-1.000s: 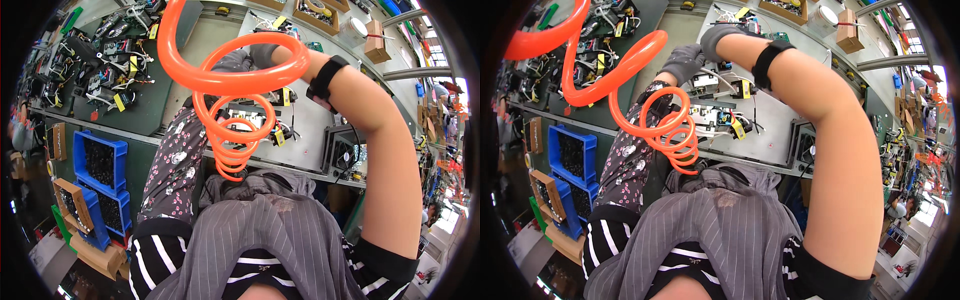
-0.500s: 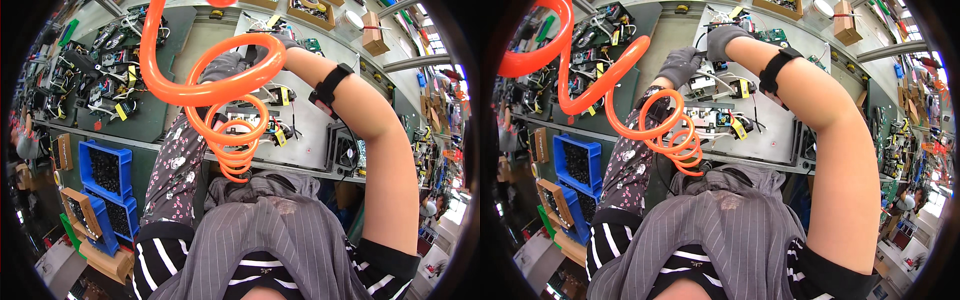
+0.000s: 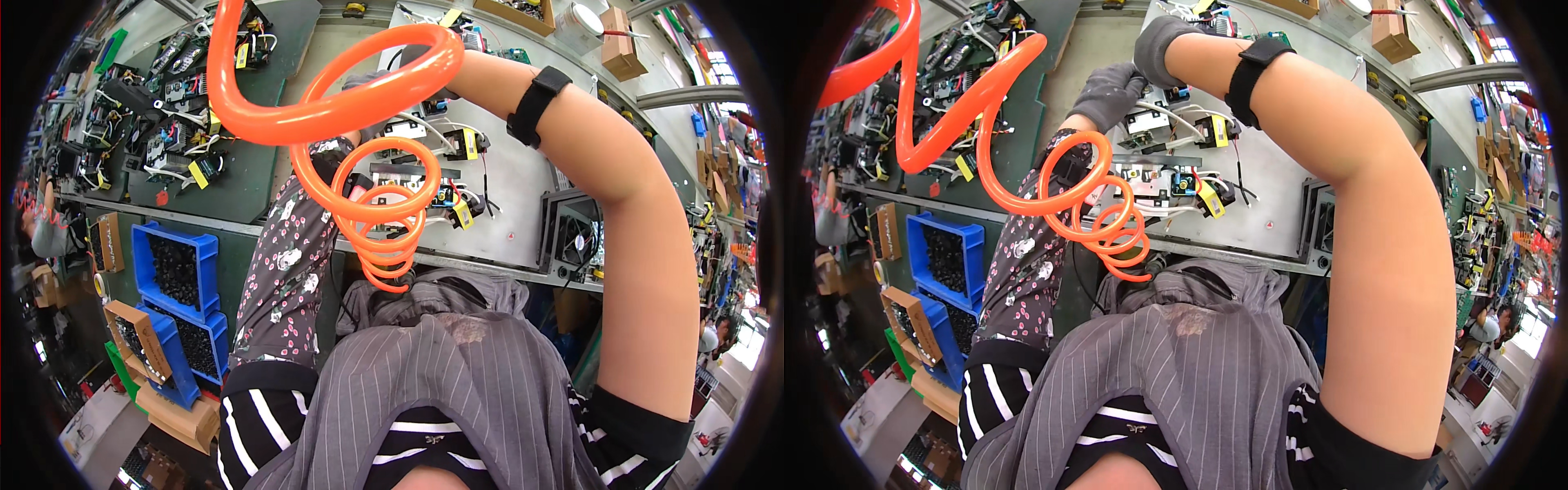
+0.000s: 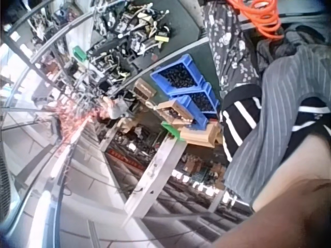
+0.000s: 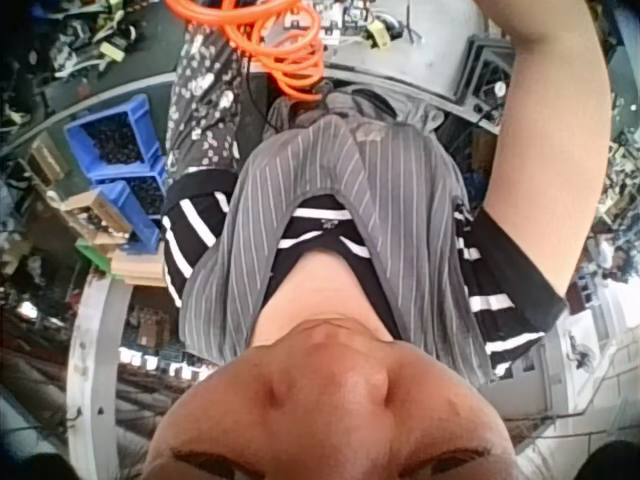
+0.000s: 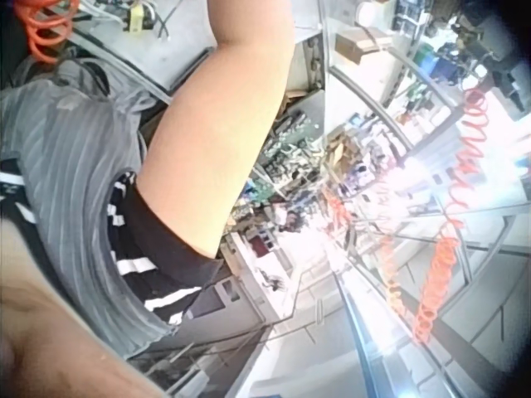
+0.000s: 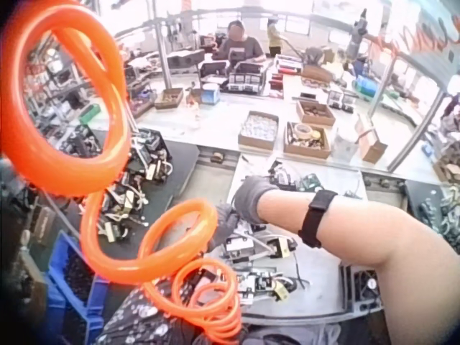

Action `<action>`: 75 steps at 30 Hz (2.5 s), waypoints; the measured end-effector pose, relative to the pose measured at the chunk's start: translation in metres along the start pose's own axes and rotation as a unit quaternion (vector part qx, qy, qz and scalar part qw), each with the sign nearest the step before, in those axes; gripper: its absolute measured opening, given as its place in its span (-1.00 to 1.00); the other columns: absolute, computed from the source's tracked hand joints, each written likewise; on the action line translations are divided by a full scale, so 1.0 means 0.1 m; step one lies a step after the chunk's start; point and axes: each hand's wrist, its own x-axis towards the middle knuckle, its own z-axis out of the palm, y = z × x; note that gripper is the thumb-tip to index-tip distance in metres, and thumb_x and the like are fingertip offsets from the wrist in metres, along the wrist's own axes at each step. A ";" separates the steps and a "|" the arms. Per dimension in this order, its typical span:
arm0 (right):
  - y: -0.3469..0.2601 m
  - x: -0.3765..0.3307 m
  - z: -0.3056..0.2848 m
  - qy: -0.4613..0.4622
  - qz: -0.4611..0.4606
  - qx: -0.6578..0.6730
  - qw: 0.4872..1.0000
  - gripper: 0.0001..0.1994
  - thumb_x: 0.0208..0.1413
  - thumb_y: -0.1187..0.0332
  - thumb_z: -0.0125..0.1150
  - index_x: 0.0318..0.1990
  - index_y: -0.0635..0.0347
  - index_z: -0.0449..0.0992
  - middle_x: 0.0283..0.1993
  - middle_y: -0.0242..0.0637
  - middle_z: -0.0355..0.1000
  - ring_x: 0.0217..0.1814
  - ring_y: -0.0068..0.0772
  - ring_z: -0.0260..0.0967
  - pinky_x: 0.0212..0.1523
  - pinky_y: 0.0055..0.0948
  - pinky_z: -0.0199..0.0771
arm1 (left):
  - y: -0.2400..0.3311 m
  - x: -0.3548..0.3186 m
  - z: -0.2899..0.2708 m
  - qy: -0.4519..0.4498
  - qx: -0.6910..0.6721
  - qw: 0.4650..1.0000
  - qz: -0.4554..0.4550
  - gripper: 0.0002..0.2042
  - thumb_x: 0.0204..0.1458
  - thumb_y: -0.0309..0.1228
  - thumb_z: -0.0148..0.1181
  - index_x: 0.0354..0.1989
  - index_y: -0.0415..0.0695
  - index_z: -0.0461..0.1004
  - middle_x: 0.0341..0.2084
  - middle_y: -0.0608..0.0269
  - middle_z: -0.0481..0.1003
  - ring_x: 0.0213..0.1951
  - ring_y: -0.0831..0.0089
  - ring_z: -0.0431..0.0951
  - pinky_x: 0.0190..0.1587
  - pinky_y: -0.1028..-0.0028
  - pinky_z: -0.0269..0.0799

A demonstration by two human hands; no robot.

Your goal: Assembling electronic components and connecting wires on an industrial assembly line.

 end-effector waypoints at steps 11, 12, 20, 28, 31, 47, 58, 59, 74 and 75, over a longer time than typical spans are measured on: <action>0.08 -0.06 0.12 -0.072 -0.117 0.013 0.990 -0.72 -0.18 0.23 0.13 -0.37 0.25 0.57 -0.34 0.02 0.47 -0.29 -0.03 0.43 -0.26 -0.18 0.37 | 0.04 -0.02 0.04 -0.002 -0.085 0.996 -0.032 -0.74 0.02 -0.27 0.05 -0.18 -0.11 0.49 -0.28 0.00 0.50 -0.18 0.10 0.48 -0.09 0.27 0.35; 0.07 -0.12 0.14 -0.072 -0.062 0.080 0.992 -0.68 -0.12 0.21 0.09 -0.34 0.31 0.56 -0.32 0.06 0.46 -0.27 0.01 0.43 -0.24 -0.19 0.38 | 0.04 -0.02 0.03 -0.003 -0.084 0.996 -0.031 -0.74 0.02 -0.27 0.05 -0.18 -0.11 0.49 -0.28 0.00 0.50 -0.18 0.10 0.48 -0.09 0.27 0.35; -0.13 -0.31 0.25 0.015 0.154 0.305 0.940 -0.66 -0.05 0.18 0.05 -0.31 0.30 0.55 -0.28 0.07 0.46 -0.17 -0.02 0.44 -0.12 -0.22 0.39 | -0.01 0.03 0.06 0.004 0.011 1.000 -0.010 -0.73 0.03 -0.24 0.04 -0.17 -0.11 0.48 -0.26 -0.03 0.49 -0.15 0.07 0.47 -0.05 0.26 0.33; -0.06 -0.17 0.30 -0.005 0.136 0.276 0.952 -0.71 -0.05 0.26 0.03 -0.29 0.27 0.56 -0.28 0.01 0.48 -0.21 -0.05 0.46 -0.20 -0.22 0.42 | -0.01 0.03 0.04 0.001 0.015 1.000 -0.001 -0.74 0.03 -0.23 0.02 -0.19 -0.09 0.48 -0.25 -0.05 0.49 -0.15 0.04 0.46 -0.05 0.23 0.33; -0.05 0.00 0.38 -0.049 0.107 0.249 0.961 -0.70 -0.05 0.32 0.02 -0.19 0.24 0.54 -0.15 -0.06 0.47 -0.14 -0.18 0.47 -0.16 -0.20 0.43 | -0.05 0.04 0.09 0.011 0.022 1.000 -0.005 -0.74 0.04 -0.22 0.02 -0.19 -0.09 0.47 -0.25 -0.05 0.48 -0.14 0.03 0.46 -0.05 0.23 0.33; 0.52 -0.87 0.66 0.089 0.188 0.692 0.691 -0.46 -0.03 -0.16 0.05 -0.50 0.24 0.50 -0.55 -0.27 0.38 -0.60 -0.48 0.21 -0.53 -0.48 0.27 | -0.07 0.01 0.05 0.031 -0.001 0.995 0.091 -0.77 0.03 -0.28 0.05 -0.22 -0.13 0.46 -0.31 0.00 0.46 -0.20 0.07 0.44 -0.10 0.22 0.30; 0.62 -0.56 2.17 -0.013 0.246 0.967 0.070 -0.31 0.06 -0.22 -0.10 0.03 0.30 0.33 0.01 0.00 0.35 -0.03 -0.08 0.35 -0.10 -0.25 0.44 | 0.36 0.55 -0.49 -0.150 -0.085 0.984 -0.040 -0.73 0.00 -0.29 0.07 -0.19 -0.18 0.49 -0.35 0.20 0.51 -0.40 0.50 0.49 -0.27 0.52 0.39; 0.59 -0.50 2.18 -0.031 0.211 0.974 0.073 -0.23 0.06 -0.28 -0.20 0.10 0.32 0.25 0.12 -0.01 0.27 0.07 -0.08 0.30 -0.01 -0.24 0.37 | 0.38 0.66 -0.51 -0.122 -0.122 0.978 -0.116 -0.73 0.00 -0.29 0.08 -0.20 -0.19 0.49 -0.33 0.20 0.51 -0.36 0.48 0.50 -0.24 0.51 0.39; 0.61 0.10 1.99 -0.024 0.005 0.960 -0.279 -0.55 0.05 0.09 -0.07 -0.02 0.25 0.31 0.01 -0.02 0.30 0.07 -0.08 0.25 0.10 -0.01 0.30 | 0.47 1.64 0.12 -0.137 -0.136 0.973 -0.131 -0.39 -0.07 -0.15 0.15 0.16 -0.16 0.23 -0.02 -0.04 0.39 0.02 0.27 0.38 0.05 0.43 0.24; 0.60 0.11 1.99 -0.031 -0.005 0.952 -0.306 -0.57 0.07 0.11 -0.09 -0.02 0.24 0.31 0.02 -0.02 0.31 0.06 -0.08 0.27 0.11 0.00 0.30 | 0.45 1.63 0.13 -0.129 -0.193 0.966 -0.111 -0.43 -0.08 -0.22 0.17 0.14 -0.17 0.27 -0.07 0.03 0.43 -0.04 0.35 0.42 0.01 0.46 0.27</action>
